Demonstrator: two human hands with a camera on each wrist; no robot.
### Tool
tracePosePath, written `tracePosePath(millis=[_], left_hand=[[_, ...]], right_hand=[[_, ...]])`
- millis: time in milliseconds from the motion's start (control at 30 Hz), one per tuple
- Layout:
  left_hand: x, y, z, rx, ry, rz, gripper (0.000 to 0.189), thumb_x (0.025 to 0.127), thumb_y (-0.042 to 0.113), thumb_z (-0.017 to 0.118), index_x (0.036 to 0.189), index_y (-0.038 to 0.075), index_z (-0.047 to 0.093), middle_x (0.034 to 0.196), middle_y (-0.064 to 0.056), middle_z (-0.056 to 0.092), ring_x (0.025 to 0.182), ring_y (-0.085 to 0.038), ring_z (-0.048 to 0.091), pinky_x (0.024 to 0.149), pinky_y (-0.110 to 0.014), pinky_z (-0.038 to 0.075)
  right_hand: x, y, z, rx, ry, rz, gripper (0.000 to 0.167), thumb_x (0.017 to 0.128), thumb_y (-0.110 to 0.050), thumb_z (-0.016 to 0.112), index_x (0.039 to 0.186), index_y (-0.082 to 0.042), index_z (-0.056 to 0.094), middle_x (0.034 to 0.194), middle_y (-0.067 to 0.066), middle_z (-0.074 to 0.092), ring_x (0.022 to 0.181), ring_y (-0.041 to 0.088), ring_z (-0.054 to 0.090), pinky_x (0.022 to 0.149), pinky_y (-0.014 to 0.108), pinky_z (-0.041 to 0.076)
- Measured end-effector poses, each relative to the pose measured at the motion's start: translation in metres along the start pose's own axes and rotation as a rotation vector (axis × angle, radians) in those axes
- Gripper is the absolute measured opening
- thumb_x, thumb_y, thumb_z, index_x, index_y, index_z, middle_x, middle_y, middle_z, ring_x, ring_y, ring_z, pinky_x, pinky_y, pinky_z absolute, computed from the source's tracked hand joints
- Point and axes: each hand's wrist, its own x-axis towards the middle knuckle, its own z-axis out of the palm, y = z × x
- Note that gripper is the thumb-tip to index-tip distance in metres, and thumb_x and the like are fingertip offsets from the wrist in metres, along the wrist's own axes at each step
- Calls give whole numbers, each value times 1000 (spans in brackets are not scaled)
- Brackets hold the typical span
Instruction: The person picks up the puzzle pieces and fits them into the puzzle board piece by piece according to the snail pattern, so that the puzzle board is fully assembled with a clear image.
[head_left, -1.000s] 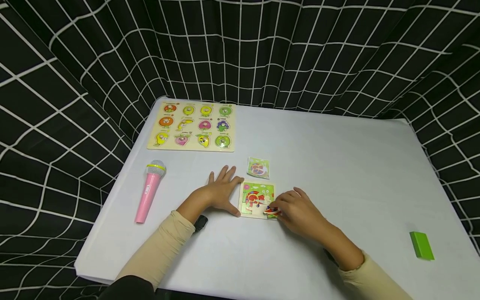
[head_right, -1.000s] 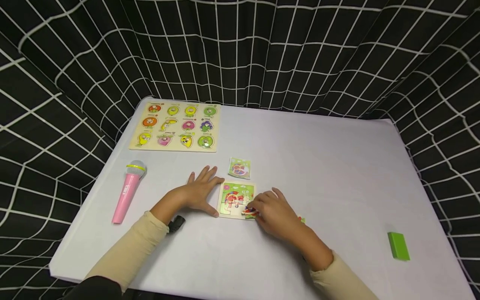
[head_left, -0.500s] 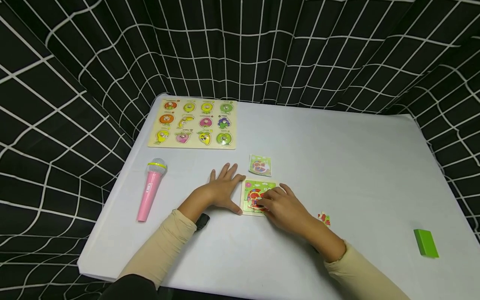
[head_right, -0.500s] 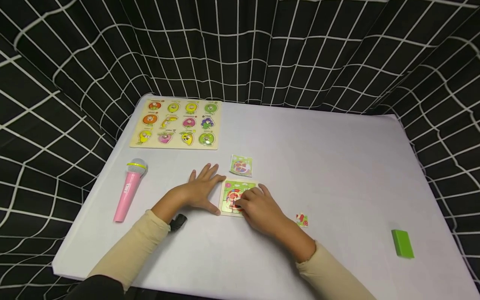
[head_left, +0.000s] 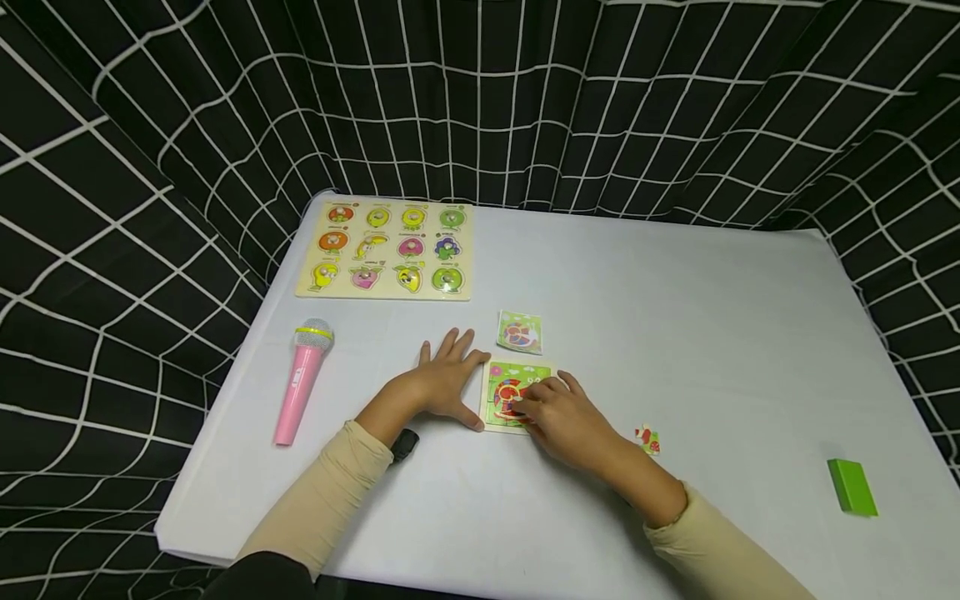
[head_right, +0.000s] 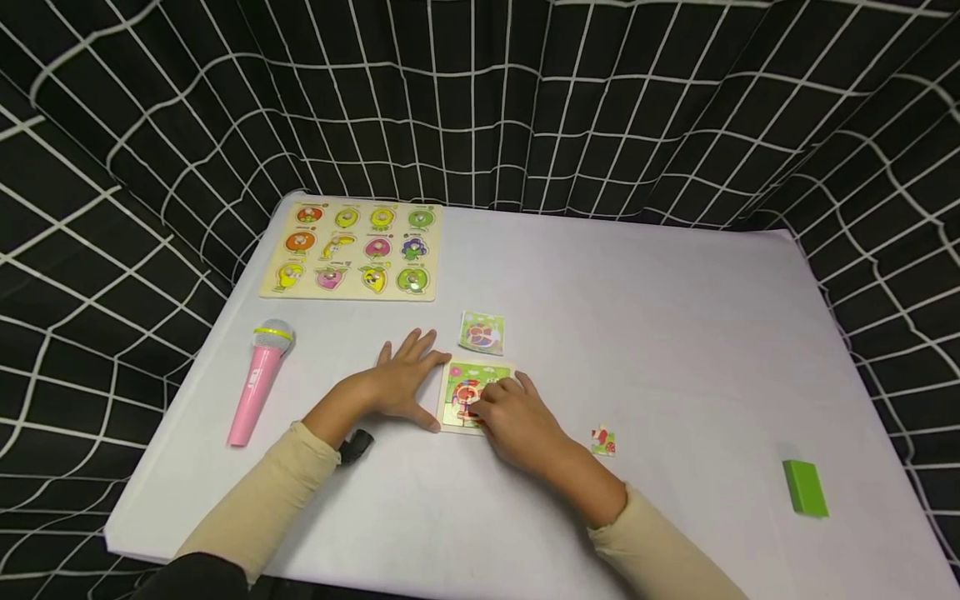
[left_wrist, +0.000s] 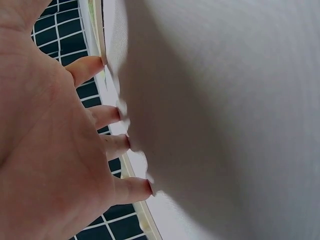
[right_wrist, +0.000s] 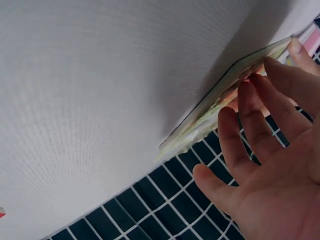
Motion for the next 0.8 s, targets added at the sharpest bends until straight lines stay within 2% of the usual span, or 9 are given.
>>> tracePosePath(millis=[167, 333, 600, 800], left_hand=[[-1, 1, -1, 0, 3, -2, 110, 65, 61, 81, 152, 23, 27, 163, -13, -3, 149, -35, -10, 112, -68, 3], [-3, 3, -2, -5, 11, 11, 109, 64, 59, 83, 151, 22, 29, 163, -14, -1, 149, -36, -8, 112, -68, 4], [-5, 3, -2, 3, 8, 11, 110, 64, 60, 83, 151, 22, 28, 163, -14, -1, 149, -37, -8, 111, -69, 5], [-4, 2, -1, 0, 10, 15, 109, 64, 59, 83, 151, 22, 28, 163, -15, -1, 149, -37, -8, 111, -69, 6]], right_hand=[[-5, -1, -3, 6, -12, -12, 24, 82, -16, 76, 106, -16, 74, 102, -2, 69, 104, 23, 59, 102, 61, 36], [-20, 8, -10, 55, 23, 6, 24, 82, -19, 77, 106, -19, 73, 102, -6, 69, 106, 21, 59, 103, 61, 34], [-61, 38, -23, 63, 39, 157, 36, 73, -17, 84, 107, -14, 72, 104, 2, 69, 107, 26, 60, 104, 62, 31], [-93, 59, -30, 25, 19, 221, 43, 67, -16, 88, 108, -12, 72, 108, 8, 68, 108, 33, 59, 100, 67, 32]])
